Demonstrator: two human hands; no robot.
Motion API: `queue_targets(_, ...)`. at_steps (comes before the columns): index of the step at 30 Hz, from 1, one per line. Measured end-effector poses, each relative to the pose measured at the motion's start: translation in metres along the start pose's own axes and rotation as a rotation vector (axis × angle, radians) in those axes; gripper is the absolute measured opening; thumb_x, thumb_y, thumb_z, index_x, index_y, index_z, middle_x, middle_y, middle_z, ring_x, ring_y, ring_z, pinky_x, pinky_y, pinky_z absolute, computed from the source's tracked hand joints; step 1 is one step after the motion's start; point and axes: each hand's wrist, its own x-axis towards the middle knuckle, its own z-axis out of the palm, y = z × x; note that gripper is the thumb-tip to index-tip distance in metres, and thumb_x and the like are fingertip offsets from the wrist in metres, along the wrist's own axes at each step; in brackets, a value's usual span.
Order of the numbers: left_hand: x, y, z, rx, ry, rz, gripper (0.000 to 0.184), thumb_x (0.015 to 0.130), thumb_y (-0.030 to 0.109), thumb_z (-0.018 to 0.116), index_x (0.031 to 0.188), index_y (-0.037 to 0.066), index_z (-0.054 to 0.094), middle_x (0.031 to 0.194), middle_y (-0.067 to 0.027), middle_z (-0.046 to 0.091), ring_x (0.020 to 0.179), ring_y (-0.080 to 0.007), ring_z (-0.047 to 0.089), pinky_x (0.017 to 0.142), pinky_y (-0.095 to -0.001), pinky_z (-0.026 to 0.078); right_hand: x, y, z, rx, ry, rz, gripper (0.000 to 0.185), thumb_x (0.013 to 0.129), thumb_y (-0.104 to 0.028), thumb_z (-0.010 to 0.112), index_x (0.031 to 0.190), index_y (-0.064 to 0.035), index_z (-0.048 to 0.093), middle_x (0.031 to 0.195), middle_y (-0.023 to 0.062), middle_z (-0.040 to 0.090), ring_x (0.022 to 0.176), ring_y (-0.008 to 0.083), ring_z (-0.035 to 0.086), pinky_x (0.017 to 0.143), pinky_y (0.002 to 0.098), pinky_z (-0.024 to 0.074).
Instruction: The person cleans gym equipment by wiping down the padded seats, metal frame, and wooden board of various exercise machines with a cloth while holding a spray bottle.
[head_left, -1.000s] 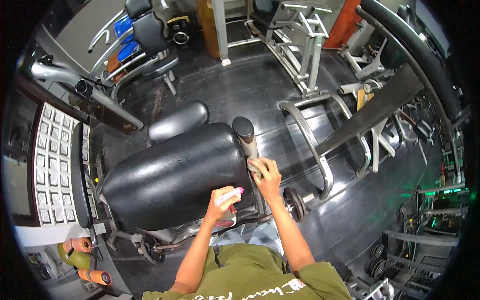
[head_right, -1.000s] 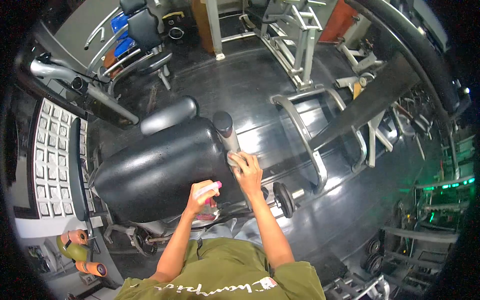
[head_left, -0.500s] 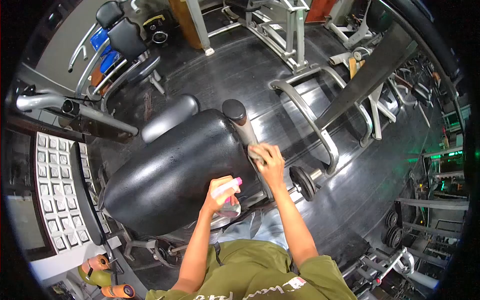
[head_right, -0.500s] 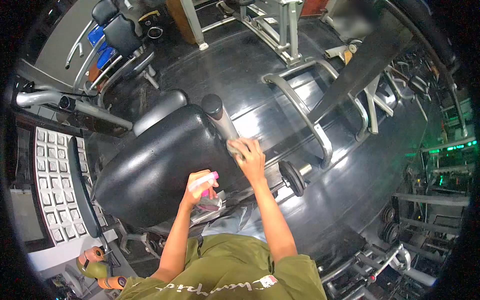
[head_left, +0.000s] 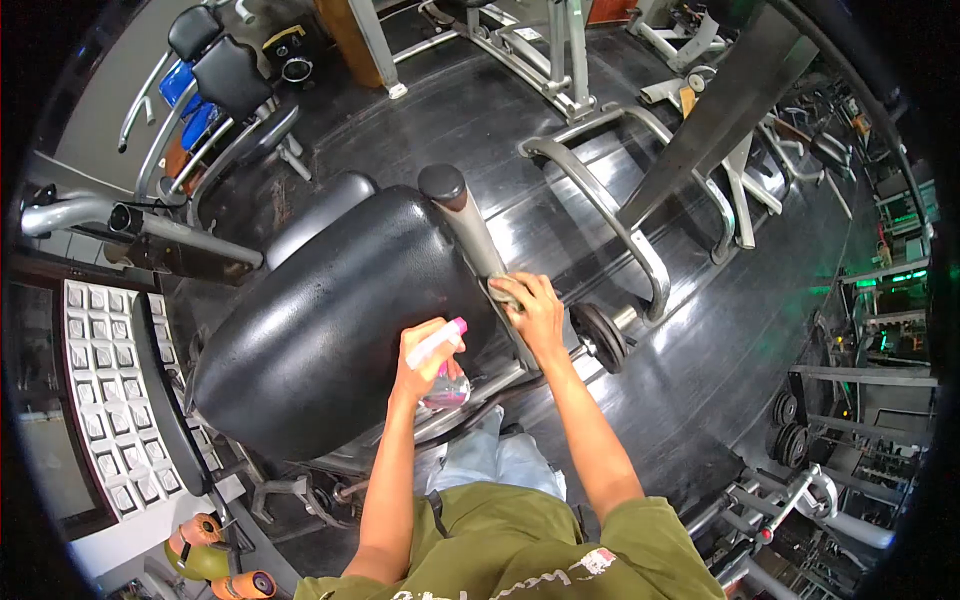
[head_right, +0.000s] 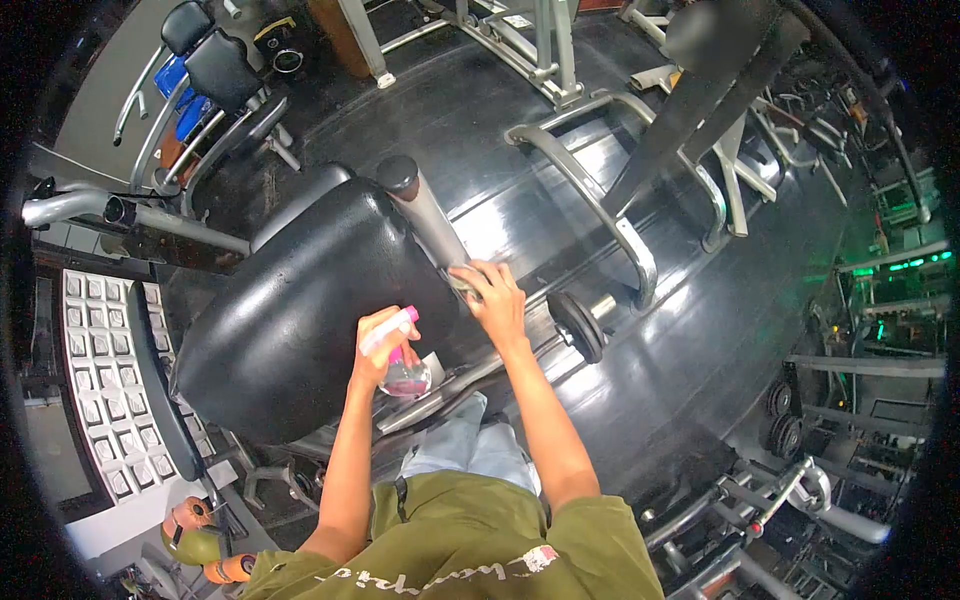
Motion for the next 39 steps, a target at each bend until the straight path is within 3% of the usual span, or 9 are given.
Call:
queue_targets(6, -0.002, 0.003, 0.027, 0.305, 0.145, 0.168, 0.025, 0.09, 0.014, 0.064, 0.073, -0.004, 0.057, 0.065, -0.0041, 0.05, 0.046, -0.0127, 0.056, 0.043, -0.0277, 0.044, -0.041, 0.0, -0.004, -0.111, -0.141, 0.145, 0.049, 0.069, -0.008, 0.078, 0.113, -0.0294, 0.069, 0.11, 0.0002, 0.064, 0.1, 0.0256, 0.061, 0.08, 0.0388, 0.0558)
queue_targets(10, -0.032, -0.02, 0.047, 0.307, 0.204, 0.092, 0.025, 0.089, 0.014, 0.064, 0.072, -0.003, 0.057, 0.066, -0.0044, 0.048, 0.047, -0.0118, 0.054, 0.043, -0.028, 0.041, -0.063, -0.011, -0.016, 0.049, -0.03, 0.308, 0.034, 0.078, -0.01, 0.072, 0.112, -0.0162, 0.07, 0.108, 0.0069, 0.064, 0.102, 0.0293, 0.062, 0.087, 0.0393, 0.0516)
queue_targets(13, -0.053, -0.063, 0.052, 0.229, 0.258, 0.036, 0.02, 0.086, 0.012, 0.063, 0.075, -0.005, 0.061, 0.068, -0.0057, 0.053, 0.047, -0.0125, 0.055, 0.042, -0.0283, 0.041, -0.116, -0.012, -0.014, 0.364, 0.135, 0.616, 0.032, 0.083, -0.01, 0.069, 0.115, -0.0081, 0.069, 0.108, 0.0138, 0.065, 0.102, 0.0287, 0.064, 0.091, 0.0349, 0.0491)
queue_targets(17, -0.054, -0.108, 0.058, 0.178, 0.339, -0.035, 0.017, 0.084, 0.01, 0.061, 0.077, -0.005, 0.062, 0.068, -0.0067, 0.056, 0.046, -0.0137, 0.056, 0.042, -0.0286, 0.041, -0.214, 0.0, 0.008, 0.713, 0.16, 0.922, 0.032, 0.091, -0.007, 0.057, 0.123, -0.0056, 0.063, 0.12, 0.0109, 0.06, 0.115, 0.024, 0.058, 0.101, 0.0341, 0.0427)
queue_targets(23, -0.022, -0.165, 0.058, 0.07, 0.344, 0.091, 0.027, 0.089, 0.018, 0.061, 0.087, -0.008, 0.064, 0.077, -0.0113, 0.06, 0.046, -0.0164, 0.056, 0.043, -0.0281, 0.043, -0.274, -0.012, 0.038, 0.638, 0.284, 0.949, 0.042, 0.094, -0.008, 0.062, 0.134, -0.0031, 0.053, 0.132, 0.0106, 0.055, 0.125, 0.0222, 0.051, 0.108, 0.0336, 0.0373)
queue_targets(26, -0.013, -0.173, 0.061, 0.16, 0.331, 0.096, 0.034, 0.094, 0.022, 0.053, 0.095, -0.01, 0.064, 0.07, -0.0118, 0.061, 0.042, -0.0194, 0.055, 0.045, -0.0311, 0.045, -0.275, -0.015, 0.053, 0.651, 0.411, 0.974, 0.052, 0.092, -0.006, 0.068, 0.139, -0.0002, 0.045, 0.133, 0.0114, 0.052, 0.128, 0.0219, 0.048, 0.111, 0.0343, 0.0345)
queue_targets(32, -0.034, -0.173, 0.057, 0.051, 0.268, 0.141, 0.023, 0.091, 0.016, 0.061, 0.082, -0.005, 0.061, 0.068, -0.0077, 0.057, 0.043, -0.014, 0.054, 0.042, -0.0271, 0.04, -0.248, -0.006, 0.071, 0.459, 0.578, 0.818, 0.042, 0.083, 0.0, 0.075, 0.123, -0.0049, 0.064, 0.12, 0.0115, 0.064, 0.109, 0.0206, 0.06, 0.097, 0.0317, 0.0464)
queue_targets(34, -0.051, -0.168, 0.05, 0.092, 0.247, 0.133, 0.023, 0.091, 0.017, 0.061, 0.08, -0.004, 0.06, 0.065, -0.0054, 0.053, 0.046, -0.0123, 0.054, 0.044, -0.0264, 0.039, -0.214, -0.005, 0.064, 0.254, 0.538, 0.497, 0.036, 0.075, 0.001, 0.078, 0.109, -0.0079, 0.072, 0.115, 0.0114, 0.068, 0.105, 0.0233, 0.063, 0.092, 0.0331, 0.0498)
queue_targets(39, -0.083, -0.166, 0.027, 0.285, 0.153, 0.217, 0.026, 0.092, 0.02, 0.06, 0.079, -0.003, 0.062, 0.07, -0.0064, 0.056, 0.048, -0.0132, 0.056, 0.046, -0.0274, 0.039, -0.125, 0.0, 0.085, 0.006, 0.542, 0.103, 0.051, 0.059, -0.005, 0.081, 0.108, -0.0204, 0.074, 0.114, -0.0034, 0.068, 0.091, 0.0225, 0.061, 0.075, 0.0332, 0.0551)
